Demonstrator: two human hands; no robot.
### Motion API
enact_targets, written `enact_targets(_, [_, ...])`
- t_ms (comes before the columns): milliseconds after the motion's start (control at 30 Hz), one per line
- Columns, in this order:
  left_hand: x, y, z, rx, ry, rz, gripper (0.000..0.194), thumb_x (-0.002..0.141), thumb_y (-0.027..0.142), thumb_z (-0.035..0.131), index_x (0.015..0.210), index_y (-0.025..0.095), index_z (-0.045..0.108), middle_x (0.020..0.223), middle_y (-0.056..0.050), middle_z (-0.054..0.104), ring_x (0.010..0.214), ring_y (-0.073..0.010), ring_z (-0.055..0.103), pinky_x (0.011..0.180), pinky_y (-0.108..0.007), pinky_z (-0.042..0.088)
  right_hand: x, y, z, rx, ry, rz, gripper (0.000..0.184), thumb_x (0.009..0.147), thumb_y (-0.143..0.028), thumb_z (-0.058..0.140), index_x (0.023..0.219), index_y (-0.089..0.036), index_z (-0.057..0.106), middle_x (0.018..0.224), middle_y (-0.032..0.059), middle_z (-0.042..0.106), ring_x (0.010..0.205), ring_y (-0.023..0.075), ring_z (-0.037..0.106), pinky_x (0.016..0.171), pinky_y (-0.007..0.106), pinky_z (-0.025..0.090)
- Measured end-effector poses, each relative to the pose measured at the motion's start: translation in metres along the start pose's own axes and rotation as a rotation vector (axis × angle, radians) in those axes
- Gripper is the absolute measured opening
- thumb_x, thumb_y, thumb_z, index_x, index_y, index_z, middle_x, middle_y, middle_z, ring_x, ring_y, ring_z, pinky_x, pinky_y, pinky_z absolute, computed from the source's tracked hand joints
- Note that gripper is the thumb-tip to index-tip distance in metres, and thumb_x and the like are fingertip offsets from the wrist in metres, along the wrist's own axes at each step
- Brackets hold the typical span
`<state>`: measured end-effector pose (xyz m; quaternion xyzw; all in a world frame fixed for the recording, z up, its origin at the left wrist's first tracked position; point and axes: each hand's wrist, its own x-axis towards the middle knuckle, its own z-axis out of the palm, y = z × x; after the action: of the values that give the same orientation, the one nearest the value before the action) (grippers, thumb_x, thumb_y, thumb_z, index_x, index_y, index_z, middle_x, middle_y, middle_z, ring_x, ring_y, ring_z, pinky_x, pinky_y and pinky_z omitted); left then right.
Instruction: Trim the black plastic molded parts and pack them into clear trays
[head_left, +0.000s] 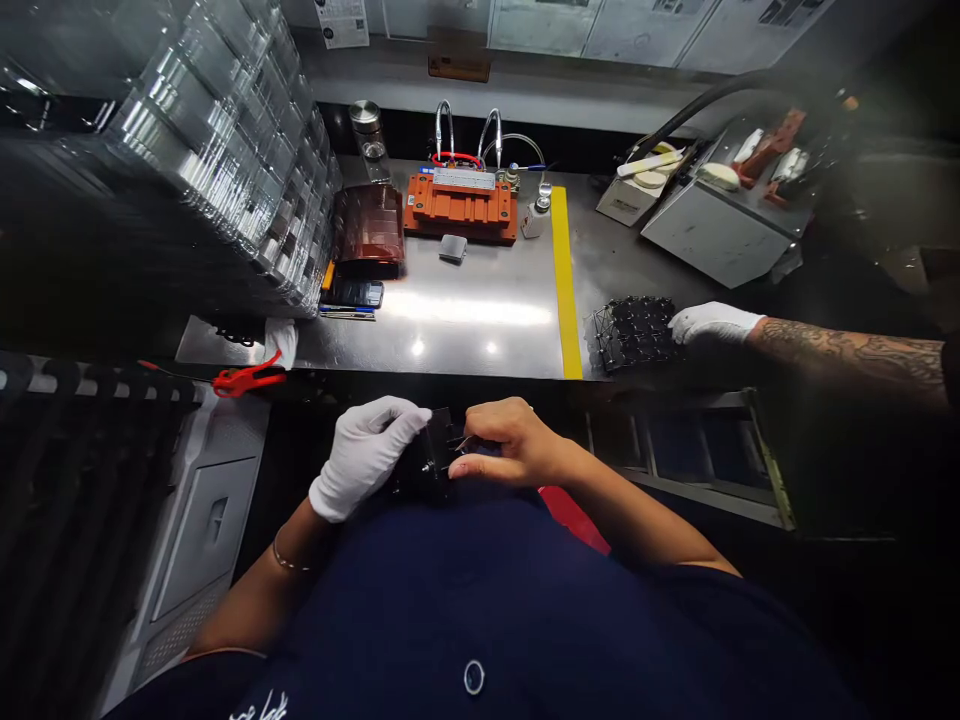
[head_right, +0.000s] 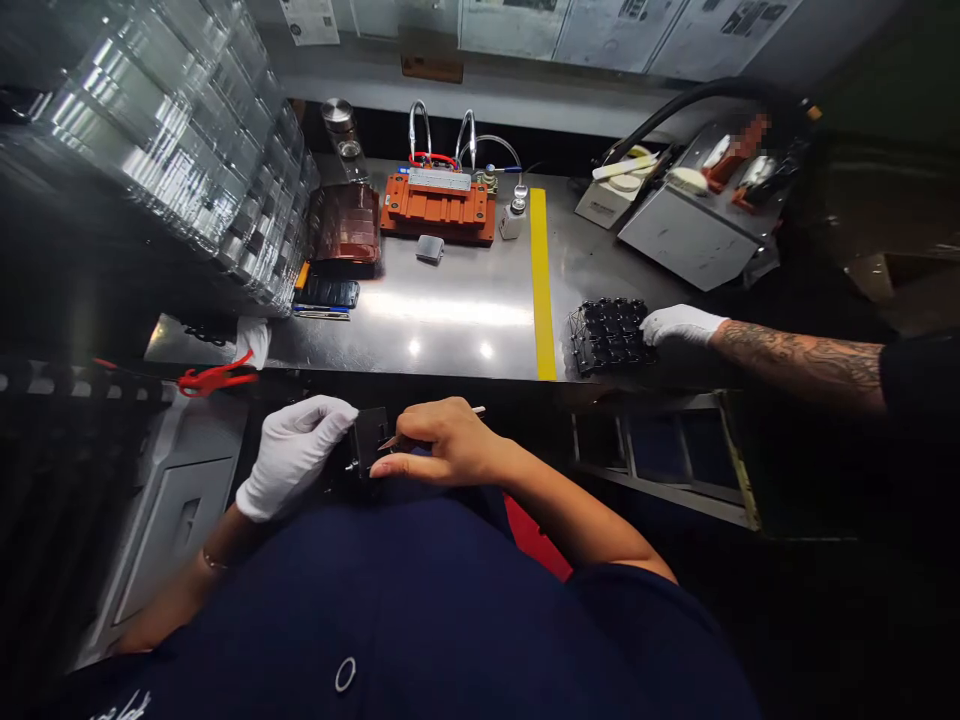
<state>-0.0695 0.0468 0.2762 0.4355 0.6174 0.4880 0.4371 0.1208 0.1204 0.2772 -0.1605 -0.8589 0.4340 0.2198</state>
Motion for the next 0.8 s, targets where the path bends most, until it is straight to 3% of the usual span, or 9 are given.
enact_targets(300, [-0.003, -0.008, 0.008, -0.119, 0.128, -0.223, 0.039, 0.073, 0.051, 0.070, 0.064, 0.013, 0.064, 0.058, 0.002, 0.055, 0.054, -0.0080, 0.044, 0.049, -0.019, 0.037, 0.001, 0.007, 0.008, -0.340, 0.180, -0.003, 0.053, 0.090, -0.061, 0.043, 0.063, -0.017, 0.052, 0.060, -0.0001, 0.050, 0.055, 0.0093, 0.042, 0.052, 0.023, 0.026])
enact_targets(567, [-0.001, -0.010, 0.008, -0.163, 0.144, -0.284, 0.040, 0.073, 0.053, 0.069, 0.065, 0.014, 0.063, 0.060, 0.002, 0.055, 0.054, -0.0087, 0.046, 0.050, -0.020, 0.039, 0.004, 0.012, 0.013, -0.440, 0.202, -0.027, 0.057, 0.092, -0.061, 0.037, 0.057, -0.017, 0.049, 0.056, -0.0012, 0.044, 0.051, 0.0088, 0.036, 0.050, 0.025, 0.022])
enact_targets(800, [0.002, -0.006, 0.010, -0.177, 0.148, -0.297, 0.039, 0.074, 0.053, 0.068, 0.067, 0.014, 0.063, 0.061, 0.002, 0.056, 0.055, -0.0084, 0.047, 0.050, -0.019, 0.039, 0.007, 0.014, 0.013, -0.469, 0.270, -0.027, 0.057, 0.090, -0.065, 0.036, 0.071, -0.016, 0.059, 0.063, 0.0014, 0.050, 0.058, 0.0110, 0.043, 0.054, 0.023, 0.029])
